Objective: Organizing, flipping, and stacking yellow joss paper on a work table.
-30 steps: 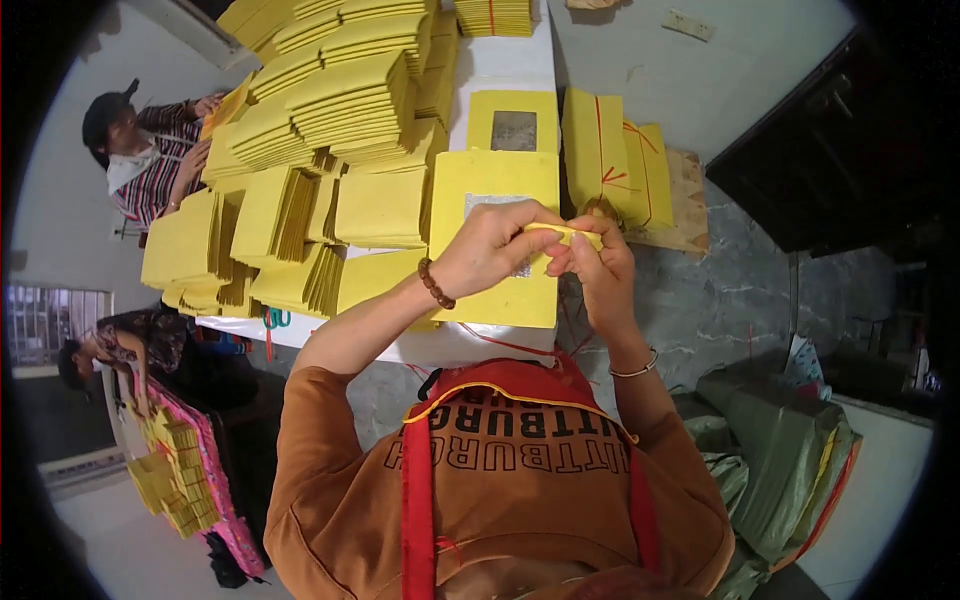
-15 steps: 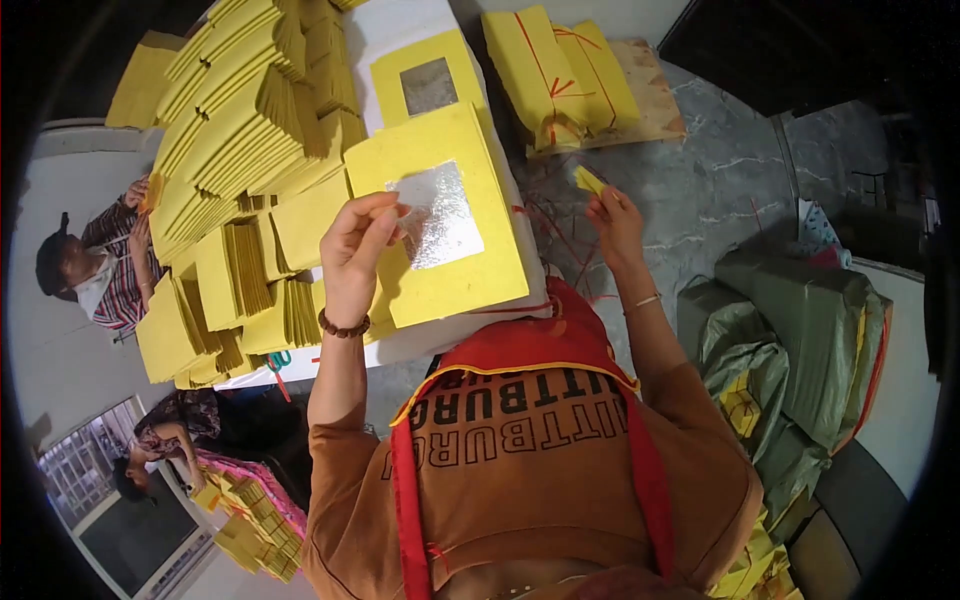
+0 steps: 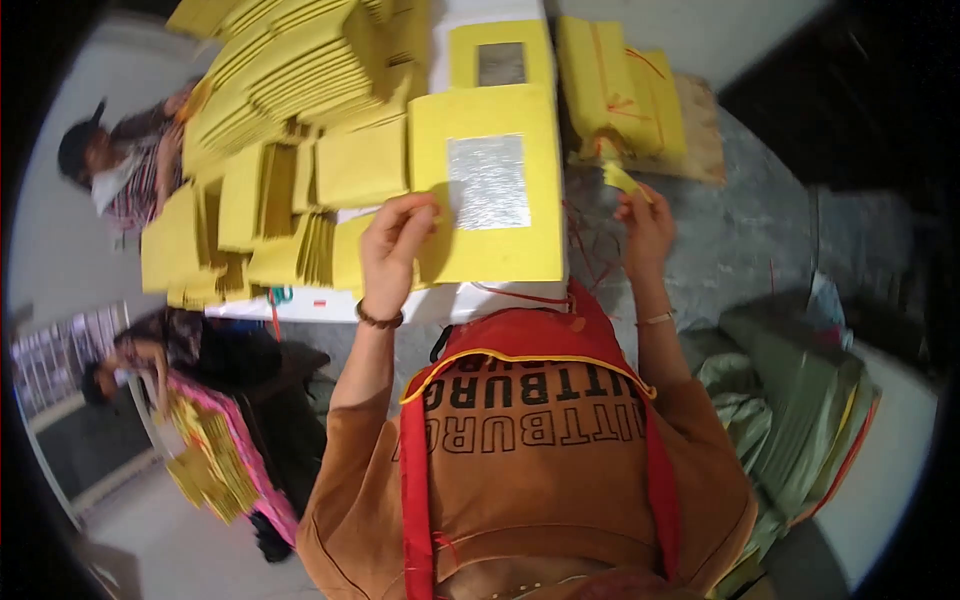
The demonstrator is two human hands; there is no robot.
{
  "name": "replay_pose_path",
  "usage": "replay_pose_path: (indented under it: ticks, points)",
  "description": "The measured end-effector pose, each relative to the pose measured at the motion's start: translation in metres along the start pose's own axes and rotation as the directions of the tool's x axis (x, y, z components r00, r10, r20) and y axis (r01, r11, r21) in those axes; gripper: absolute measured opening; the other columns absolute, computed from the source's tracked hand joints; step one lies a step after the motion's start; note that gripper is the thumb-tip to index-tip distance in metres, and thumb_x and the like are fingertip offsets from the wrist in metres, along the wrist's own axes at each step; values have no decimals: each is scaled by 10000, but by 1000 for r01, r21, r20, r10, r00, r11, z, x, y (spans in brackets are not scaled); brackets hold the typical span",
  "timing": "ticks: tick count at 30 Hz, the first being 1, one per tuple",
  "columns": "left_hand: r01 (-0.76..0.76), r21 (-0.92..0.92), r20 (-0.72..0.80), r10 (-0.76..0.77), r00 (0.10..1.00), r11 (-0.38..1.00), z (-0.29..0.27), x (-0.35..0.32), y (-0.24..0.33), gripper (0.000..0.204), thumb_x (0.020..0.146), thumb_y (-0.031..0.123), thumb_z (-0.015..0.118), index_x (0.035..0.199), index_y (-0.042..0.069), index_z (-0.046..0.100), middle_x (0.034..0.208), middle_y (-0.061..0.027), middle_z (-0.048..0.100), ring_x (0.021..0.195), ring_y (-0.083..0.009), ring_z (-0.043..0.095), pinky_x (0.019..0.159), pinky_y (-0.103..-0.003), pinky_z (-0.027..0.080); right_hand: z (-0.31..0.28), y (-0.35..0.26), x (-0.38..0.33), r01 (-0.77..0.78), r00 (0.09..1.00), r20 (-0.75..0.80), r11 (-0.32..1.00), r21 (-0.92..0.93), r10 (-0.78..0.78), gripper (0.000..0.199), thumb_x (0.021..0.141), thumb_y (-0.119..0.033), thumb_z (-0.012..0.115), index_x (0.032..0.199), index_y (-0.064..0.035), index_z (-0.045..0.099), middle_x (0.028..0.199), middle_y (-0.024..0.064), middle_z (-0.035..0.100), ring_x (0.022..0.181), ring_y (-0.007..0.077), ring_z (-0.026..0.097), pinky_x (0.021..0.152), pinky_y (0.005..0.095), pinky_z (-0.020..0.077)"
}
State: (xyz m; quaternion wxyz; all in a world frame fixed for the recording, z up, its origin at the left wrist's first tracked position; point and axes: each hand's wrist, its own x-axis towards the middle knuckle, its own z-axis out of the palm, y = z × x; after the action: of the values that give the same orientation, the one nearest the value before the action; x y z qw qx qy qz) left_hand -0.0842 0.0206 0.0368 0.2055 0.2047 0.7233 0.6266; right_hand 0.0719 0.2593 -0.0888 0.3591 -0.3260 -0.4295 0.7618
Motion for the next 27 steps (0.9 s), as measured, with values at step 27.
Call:
replay_pose_path:
  ticks: [27]
  points:
    - [-342,-466,-873,-360,330,816,-201,-118,-175,136,880,162,499,967,61,524,696,-35,587,535,-81,511,431,-207,391,94,-59,-112,93,607,757,925,-368,240,186,866,-36,500,1037,29,530,875,116,616,789,138,570,734,251,455]
